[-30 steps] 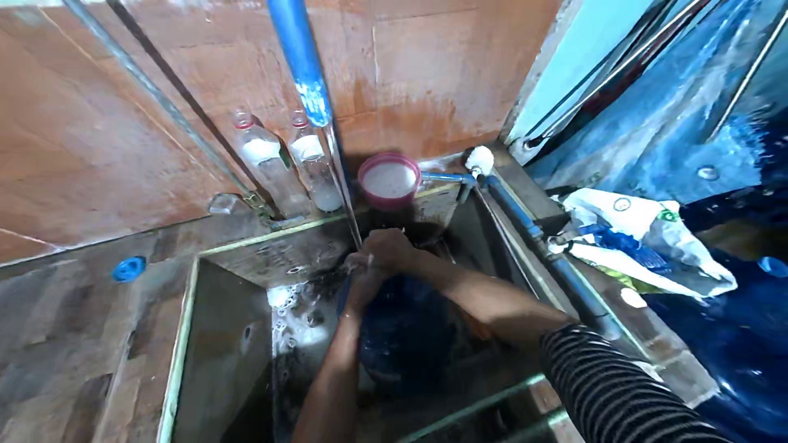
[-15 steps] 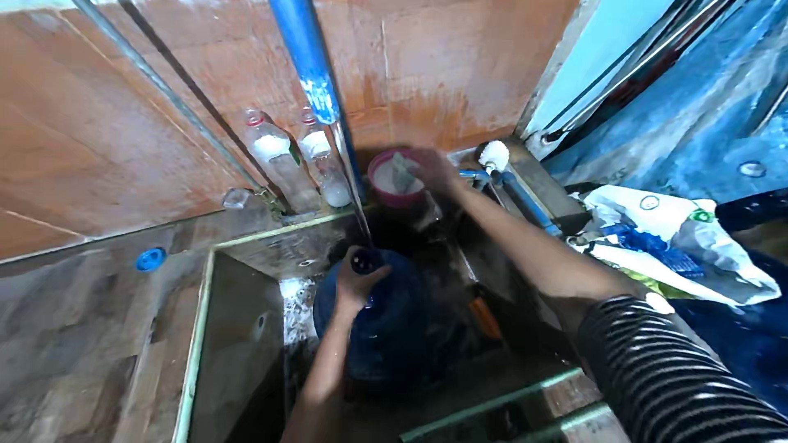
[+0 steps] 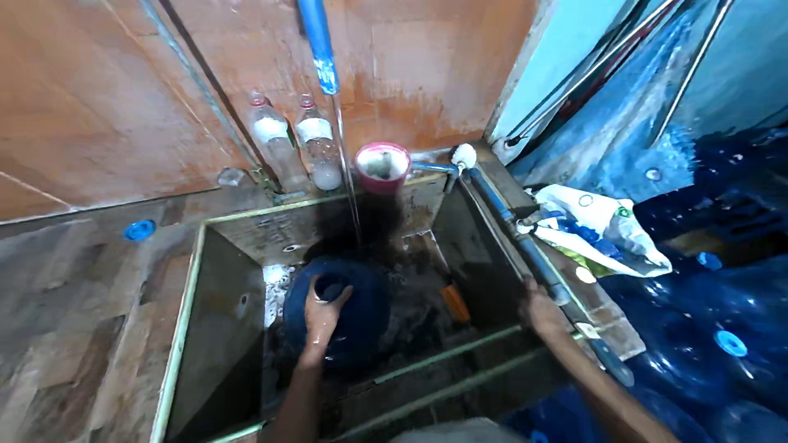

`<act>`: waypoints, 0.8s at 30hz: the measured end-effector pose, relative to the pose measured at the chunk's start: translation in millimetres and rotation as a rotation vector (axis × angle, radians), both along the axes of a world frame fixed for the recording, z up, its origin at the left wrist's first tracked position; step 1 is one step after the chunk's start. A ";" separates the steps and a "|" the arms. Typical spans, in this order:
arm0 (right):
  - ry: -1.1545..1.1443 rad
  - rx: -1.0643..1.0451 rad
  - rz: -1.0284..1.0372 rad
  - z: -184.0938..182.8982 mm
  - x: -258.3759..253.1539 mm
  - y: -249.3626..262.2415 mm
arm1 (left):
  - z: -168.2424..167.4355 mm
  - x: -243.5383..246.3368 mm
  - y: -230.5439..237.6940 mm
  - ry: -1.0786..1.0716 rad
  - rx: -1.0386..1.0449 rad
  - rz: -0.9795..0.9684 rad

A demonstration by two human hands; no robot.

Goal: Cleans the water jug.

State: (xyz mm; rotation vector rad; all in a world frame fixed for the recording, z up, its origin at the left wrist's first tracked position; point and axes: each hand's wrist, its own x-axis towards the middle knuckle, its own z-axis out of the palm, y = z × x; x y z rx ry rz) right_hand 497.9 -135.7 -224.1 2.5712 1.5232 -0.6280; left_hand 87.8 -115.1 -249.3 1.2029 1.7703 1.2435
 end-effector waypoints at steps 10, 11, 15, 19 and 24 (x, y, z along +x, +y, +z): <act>0.670 0.364 0.076 109.2 29.5 -42.5 | 7.7 1.9 -11.8 -0.006 -0.112 -0.229; 0.598 0.352 0.143 120.4 26.3 -39.1 | 7.7 -0.6 -10.8 -0.030 -0.139 -0.310; 0.278 0.236 0.380 148.1 9.9 -10.0 | -3.5 12.1 -22.7 0.051 -0.116 -0.212; -0.074 0.134 0.601 195.5 -17.1 26.3 | -10.5 36.7 -47.7 0.354 -0.154 0.011; -0.269 0.077 0.597 196.6 -50.7 68.0 | -10.3 47.1 -68.1 0.465 -0.332 -0.027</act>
